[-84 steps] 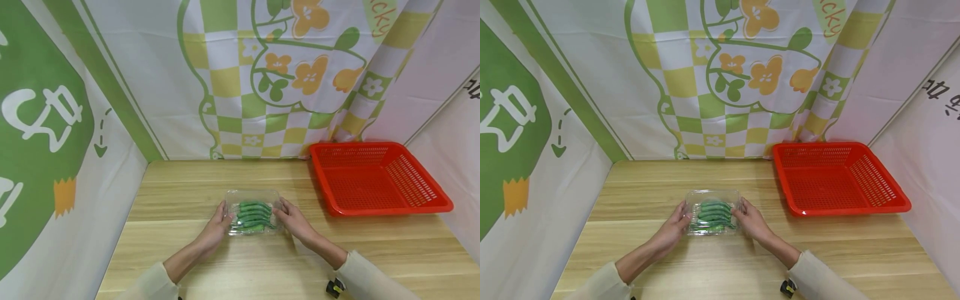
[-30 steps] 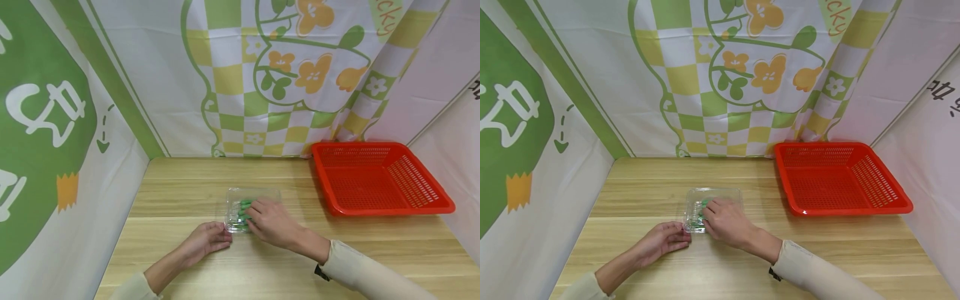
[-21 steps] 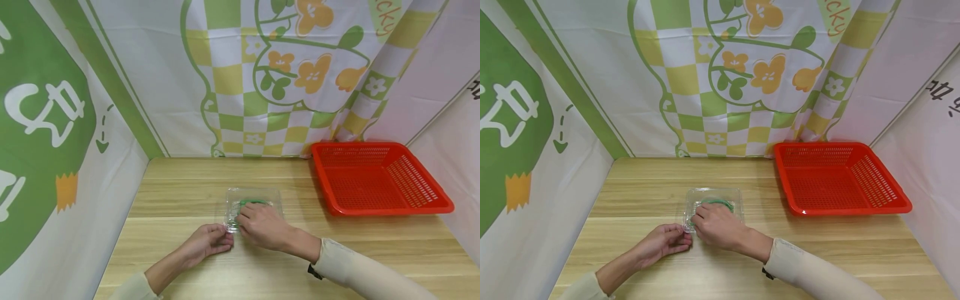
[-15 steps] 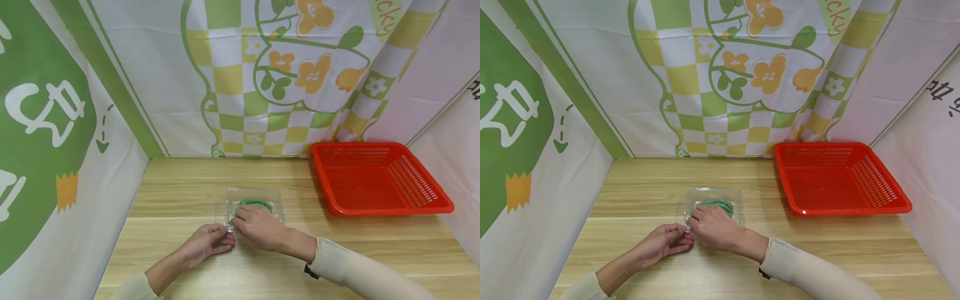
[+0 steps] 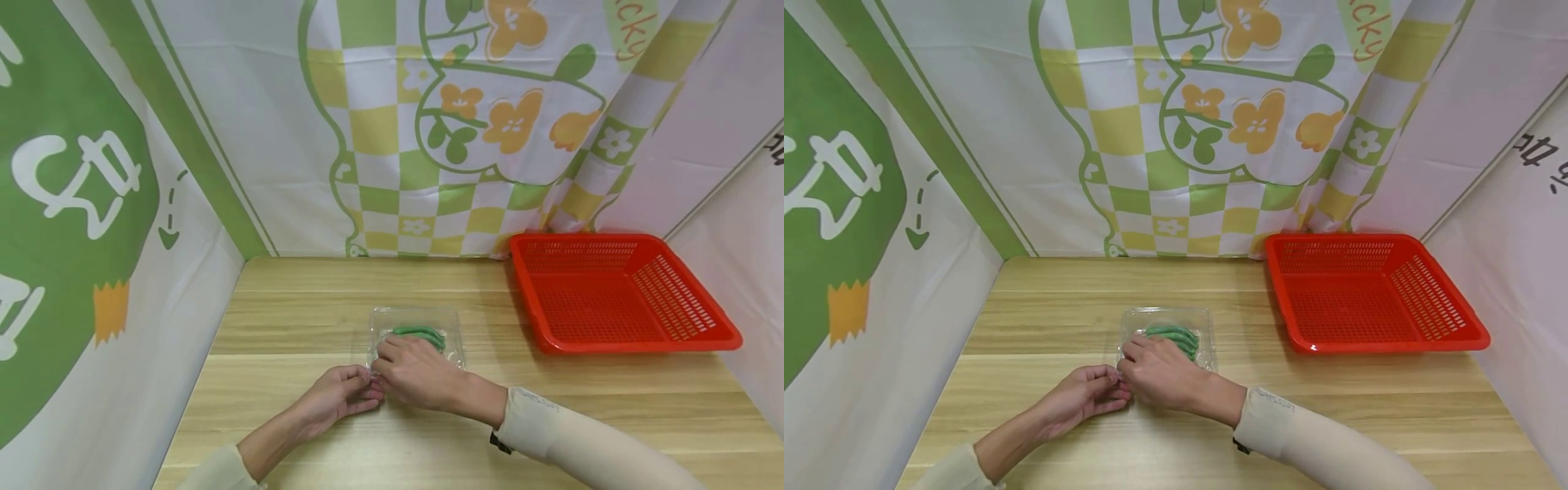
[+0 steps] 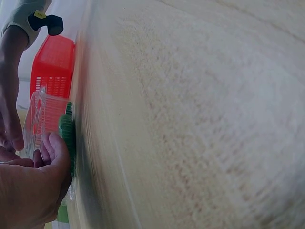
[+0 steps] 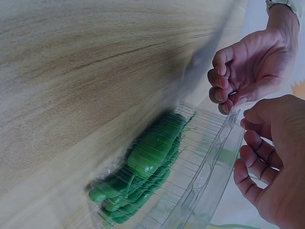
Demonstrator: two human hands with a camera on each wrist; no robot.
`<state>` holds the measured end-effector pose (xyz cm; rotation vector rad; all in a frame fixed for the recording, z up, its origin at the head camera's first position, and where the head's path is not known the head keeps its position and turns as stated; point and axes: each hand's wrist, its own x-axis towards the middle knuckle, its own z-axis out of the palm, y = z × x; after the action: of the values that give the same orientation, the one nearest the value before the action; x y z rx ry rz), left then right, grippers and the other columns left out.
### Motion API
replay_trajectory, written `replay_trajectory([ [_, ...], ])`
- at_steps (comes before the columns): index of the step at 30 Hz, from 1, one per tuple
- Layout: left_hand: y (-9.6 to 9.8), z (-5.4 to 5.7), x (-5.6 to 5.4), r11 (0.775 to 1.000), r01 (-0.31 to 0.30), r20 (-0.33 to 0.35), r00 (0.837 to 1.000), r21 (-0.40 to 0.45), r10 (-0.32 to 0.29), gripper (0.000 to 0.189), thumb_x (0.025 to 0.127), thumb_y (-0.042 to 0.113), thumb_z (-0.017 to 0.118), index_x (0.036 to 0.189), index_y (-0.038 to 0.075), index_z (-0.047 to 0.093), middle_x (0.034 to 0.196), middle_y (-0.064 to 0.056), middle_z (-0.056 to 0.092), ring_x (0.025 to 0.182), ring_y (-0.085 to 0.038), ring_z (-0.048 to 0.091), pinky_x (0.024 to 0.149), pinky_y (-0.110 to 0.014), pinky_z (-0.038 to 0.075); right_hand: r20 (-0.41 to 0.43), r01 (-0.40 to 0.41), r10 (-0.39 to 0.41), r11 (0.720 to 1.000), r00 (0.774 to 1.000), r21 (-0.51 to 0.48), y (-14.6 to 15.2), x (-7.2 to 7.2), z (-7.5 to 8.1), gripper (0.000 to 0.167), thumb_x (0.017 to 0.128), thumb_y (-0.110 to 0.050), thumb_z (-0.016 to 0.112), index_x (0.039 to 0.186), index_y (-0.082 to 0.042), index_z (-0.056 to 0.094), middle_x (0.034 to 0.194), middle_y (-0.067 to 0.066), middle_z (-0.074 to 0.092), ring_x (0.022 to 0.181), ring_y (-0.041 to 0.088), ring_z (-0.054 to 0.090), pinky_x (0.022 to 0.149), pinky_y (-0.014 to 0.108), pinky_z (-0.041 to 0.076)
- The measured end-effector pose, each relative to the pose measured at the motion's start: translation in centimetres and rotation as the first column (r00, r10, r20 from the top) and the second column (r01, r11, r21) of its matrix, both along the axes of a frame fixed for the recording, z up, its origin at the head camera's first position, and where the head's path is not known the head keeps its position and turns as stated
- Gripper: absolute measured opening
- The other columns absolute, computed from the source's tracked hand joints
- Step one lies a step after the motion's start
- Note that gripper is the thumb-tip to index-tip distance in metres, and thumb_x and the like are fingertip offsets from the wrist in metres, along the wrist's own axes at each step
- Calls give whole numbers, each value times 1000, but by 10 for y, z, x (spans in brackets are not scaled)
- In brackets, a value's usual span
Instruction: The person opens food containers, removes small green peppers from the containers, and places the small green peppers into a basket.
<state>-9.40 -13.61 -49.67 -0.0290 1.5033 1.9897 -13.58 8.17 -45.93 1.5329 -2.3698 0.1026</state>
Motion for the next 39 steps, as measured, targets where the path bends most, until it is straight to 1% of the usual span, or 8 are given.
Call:
replay_trajectory([
  [5,1,0,0,1000,-13,5,1000,-15,13,23,112,5,46,122,-11,58,116,-13,66,107,-20,69,106,-37,58,6,-14,14,1000,1000,-1,-2,0,-2,10,99,-25,74,89,-20,73,82,-10,57,77,7,49,65,17,43],
  [11,1,1,0,999,-28,8,1000,-18,28,21,112,6,47,119,-9,59,113,-11,65,105,-18,69,104,-34,59,8,-21,21,1000,1000,0,-5,0,-3,14,100,-23,72,87,-19,72,80,-10,55,76,7,48,64,17,42],
  [18,2,0,-1,999,-41,7,999,-35,41,19,111,6,48,116,-7,60,113,-10,66,104,-17,68,102,-32,60,-37,-27,28,999,999,23,-9,-1,-5,13,97,-20,73,85,-17,72,81,-8,59,77,8,52,65,17,46],
  [25,2,0,-1,997,-55,4,998,-61,55,17,111,6,49,115,-4,61,112,-10,66,104,-18,68,102,-32,60,-71,-31,34,999,997,38,-11,-1,-6,15,96,-19,74,82,-16,71,78,-8,57,74,8,49,64,17,45],
  [32,3,1,-1,995,-55,-5,998,-87,55,17,111,6,49,113,-3,63,109,-8,65,102,-17,67,101,-32,60,-108,-32,36,999,994,40,-13,-2,-9,20,95,-17,74,76,-16,67,75,-7,55,71,8,46,63,18,43],
  [36,2,1,-2,994,-52,-20,999,-98,50,18,111,6,48,114,-3,64,109,-8,66,102,-17,67,101,-32,60,-101,-38,40,999,994,17,-13,-3,-13,21,94,-15,74,75,-16,65,74,-8,52,71,7,42,61,17,40],
  [39,2,0,-2,994,-51,-28,998,-100,48,19,111,5,48,114,-4,64,110,-8,66,102,-17,67,101,-33,60,-64,-42,41,999,997,-21,-13,-4,-15,20,94,-14,74,76,-15,65,75,-7,51,71,7,40,61,16,38],
])
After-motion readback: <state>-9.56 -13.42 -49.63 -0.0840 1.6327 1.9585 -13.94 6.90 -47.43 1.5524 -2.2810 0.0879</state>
